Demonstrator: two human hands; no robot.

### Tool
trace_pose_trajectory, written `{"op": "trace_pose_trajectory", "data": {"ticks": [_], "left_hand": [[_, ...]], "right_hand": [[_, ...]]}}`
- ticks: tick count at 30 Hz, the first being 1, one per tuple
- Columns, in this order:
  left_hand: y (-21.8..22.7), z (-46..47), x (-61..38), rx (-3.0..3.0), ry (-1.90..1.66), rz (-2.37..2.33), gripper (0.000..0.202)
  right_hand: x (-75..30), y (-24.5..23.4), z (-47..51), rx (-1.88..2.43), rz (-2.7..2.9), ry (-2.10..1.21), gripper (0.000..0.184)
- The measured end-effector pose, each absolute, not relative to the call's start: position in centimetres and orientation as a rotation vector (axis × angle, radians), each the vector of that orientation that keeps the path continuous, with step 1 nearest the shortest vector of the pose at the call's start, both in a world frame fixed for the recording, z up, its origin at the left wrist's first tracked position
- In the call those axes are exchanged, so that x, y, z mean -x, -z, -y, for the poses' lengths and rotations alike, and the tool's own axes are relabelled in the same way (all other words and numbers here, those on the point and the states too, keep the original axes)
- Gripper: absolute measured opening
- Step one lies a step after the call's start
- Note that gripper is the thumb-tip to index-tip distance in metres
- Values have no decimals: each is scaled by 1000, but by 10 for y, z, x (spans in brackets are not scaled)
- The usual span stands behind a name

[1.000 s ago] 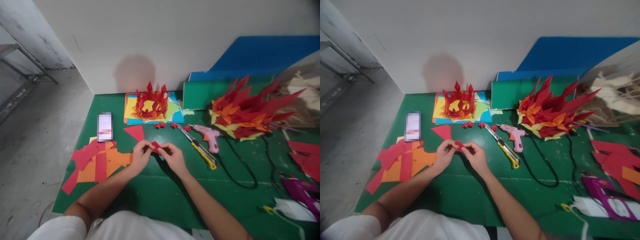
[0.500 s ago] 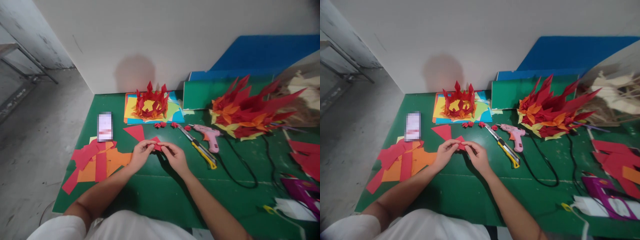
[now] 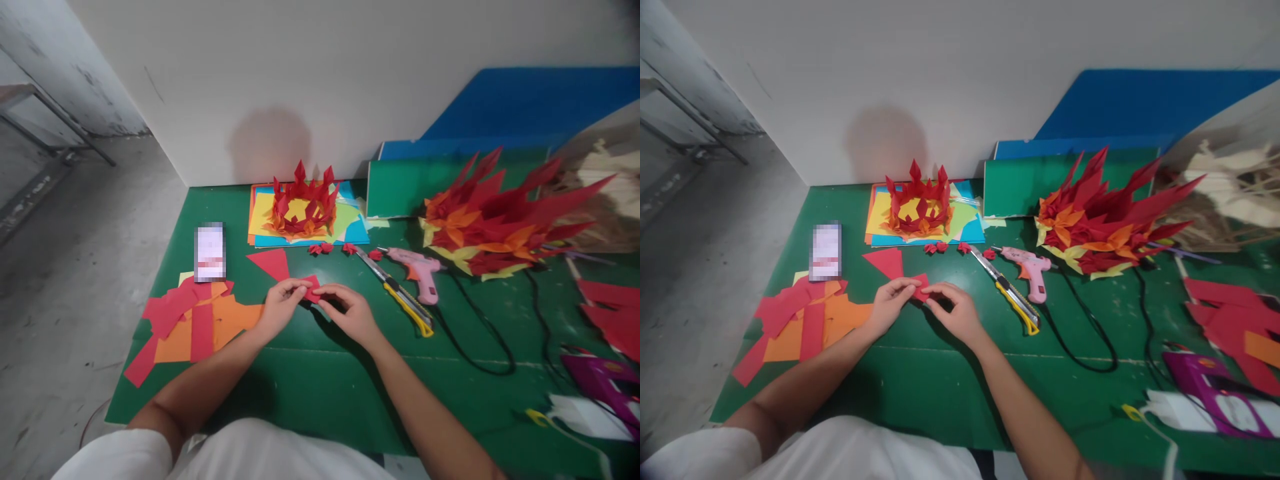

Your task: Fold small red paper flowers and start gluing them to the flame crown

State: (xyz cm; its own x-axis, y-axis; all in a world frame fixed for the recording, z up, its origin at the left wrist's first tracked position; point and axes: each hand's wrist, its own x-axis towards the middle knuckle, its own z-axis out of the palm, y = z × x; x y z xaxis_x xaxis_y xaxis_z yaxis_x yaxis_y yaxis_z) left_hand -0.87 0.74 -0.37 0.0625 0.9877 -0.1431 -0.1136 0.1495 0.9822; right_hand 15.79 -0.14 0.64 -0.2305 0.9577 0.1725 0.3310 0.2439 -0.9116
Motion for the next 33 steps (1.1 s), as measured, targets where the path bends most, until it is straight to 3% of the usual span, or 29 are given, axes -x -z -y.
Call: {"op": "trace_pose_trajectory", "data": {"ticks": [11, 21, 33], "left_hand": [[-1, -6, 9, -1255, -1137, -1164, 18], [1, 0, 4, -1386, -1131, -1148, 17], [3, 4, 1, -1257, -1167, -1183, 14]], "right_hand": [[-157, -7, 0, 1197, 1653, -1059, 10], [-148, -8, 4, 1358, 1421, -1111, 18], [-144, -3, 7, 1345, 1374, -1058, 18]]}}
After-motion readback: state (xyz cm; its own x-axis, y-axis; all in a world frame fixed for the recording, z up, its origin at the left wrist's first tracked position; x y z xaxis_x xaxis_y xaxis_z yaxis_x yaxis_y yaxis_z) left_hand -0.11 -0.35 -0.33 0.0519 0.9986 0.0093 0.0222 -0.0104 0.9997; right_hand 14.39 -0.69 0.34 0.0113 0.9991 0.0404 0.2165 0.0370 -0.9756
